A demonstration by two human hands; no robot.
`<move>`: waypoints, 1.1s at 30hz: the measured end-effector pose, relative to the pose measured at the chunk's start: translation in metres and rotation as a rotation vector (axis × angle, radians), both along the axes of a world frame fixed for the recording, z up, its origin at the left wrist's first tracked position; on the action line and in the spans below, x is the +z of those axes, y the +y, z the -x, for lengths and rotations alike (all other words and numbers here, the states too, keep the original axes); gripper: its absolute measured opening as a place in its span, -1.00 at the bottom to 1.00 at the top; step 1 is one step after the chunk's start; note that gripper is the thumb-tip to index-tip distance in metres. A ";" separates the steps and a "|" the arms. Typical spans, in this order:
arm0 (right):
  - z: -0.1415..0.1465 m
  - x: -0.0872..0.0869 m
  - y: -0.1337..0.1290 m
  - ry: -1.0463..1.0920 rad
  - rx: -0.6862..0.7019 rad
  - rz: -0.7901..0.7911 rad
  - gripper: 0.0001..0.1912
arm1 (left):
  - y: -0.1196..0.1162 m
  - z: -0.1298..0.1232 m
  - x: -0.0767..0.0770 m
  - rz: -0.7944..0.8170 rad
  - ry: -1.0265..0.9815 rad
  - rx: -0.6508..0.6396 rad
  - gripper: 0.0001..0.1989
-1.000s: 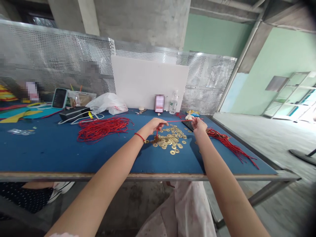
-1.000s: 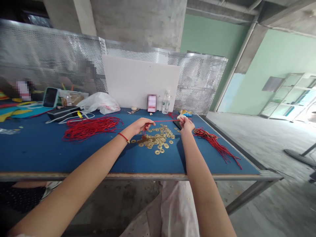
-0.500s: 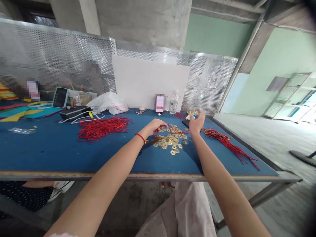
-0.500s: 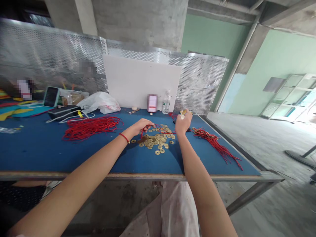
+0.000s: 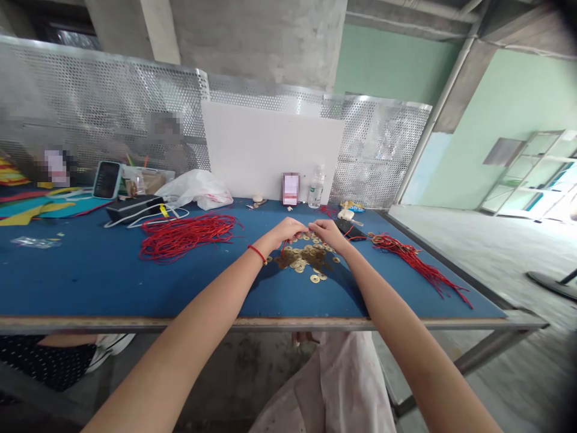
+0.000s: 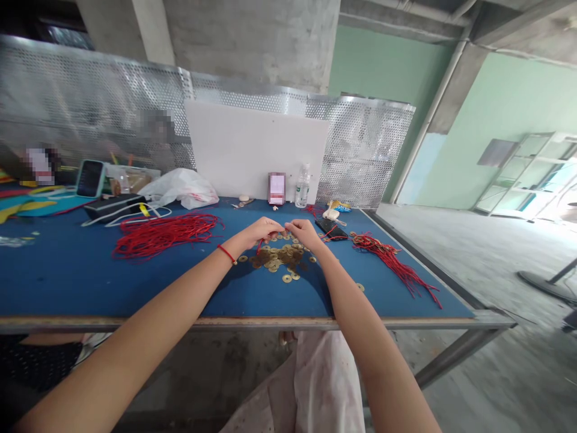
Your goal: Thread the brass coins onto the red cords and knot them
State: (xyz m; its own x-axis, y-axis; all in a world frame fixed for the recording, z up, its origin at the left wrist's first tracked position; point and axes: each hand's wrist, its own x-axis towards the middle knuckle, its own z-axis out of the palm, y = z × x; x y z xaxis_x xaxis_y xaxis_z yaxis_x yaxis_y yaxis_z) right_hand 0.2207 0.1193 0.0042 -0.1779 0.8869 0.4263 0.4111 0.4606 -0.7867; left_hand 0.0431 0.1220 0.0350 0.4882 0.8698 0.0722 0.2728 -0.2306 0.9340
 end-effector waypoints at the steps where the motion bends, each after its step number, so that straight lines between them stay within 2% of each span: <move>1: -0.001 0.001 0.000 0.006 -0.019 -0.011 -0.49 | -0.001 0.000 0.001 0.003 -0.004 0.001 -0.80; 6: -0.005 0.002 0.003 0.014 -0.030 -0.024 -0.52 | -0.004 0.000 0.002 -0.031 -0.066 0.043 -0.77; 12: -0.007 -0.005 0.008 0.031 -0.052 -0.019 -0.58 | 0.003 0.000 0.001 -0.086 -0.127 0.283 -0.81; 15: -0.009 -0.007 0.011 0.018 -0.084 -0.047 -0.61 | 0.008 0.004 0.003 -0.004 -0.267 0.363 -0.83; 19: -0.009 -0.007 0.013 0.015 -0.123 -0.082 -0.63 | 0.018 0.009 0.001 0.061 -0.368 0.544 -0.83; 21: -0.008 -0.007 0.014 0.000 -0.133 -0.099 -0.65 | 0.021 0.010 -0.002 -0.020 -0.360 0.627 -0.87; 22: -0.007 -0.008 0.014 -0.013 -0.142 -0.108 -0.65 | 0.021 0.009 -0.003 -0.111 -0.335 0.680 -0.90; 25: -0.003 -0.012 0.013 -0.054 -0.223 -0.128 -0.67 | 0.012 0.002 -0.007 -0.536 -0.178 0.806 -0.81; 27: 0.000 -0.017 0.013 -0.105 -0.325 -0.112 -0.70 | -0.003 -0.010 -0.009 -0.730 -0.067 0.697 -0.72; 31: 0.005 -0.026 0.015 -0.214 -0.418 0.011 -0.83 | -0.038 -0.040 -0.018 -0.746 0.101 0.076 -0.80; 33: 0.006 -0.027 0.017 -0.234 -0.416 0.075 -0.82 | -0.052 -0.052 -0.023 -0.780 0.171 -0.271 -0.71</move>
State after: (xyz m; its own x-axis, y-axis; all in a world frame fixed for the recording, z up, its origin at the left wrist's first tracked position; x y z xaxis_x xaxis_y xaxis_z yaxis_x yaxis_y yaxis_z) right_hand 0.2152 0.1360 -0.0227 0.1153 0.9300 0.3491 0.7187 0.1645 -0.6756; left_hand 0.0952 0.0697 0.0123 0.7315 0.4526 0.5099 0.2384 -0.8705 0.4306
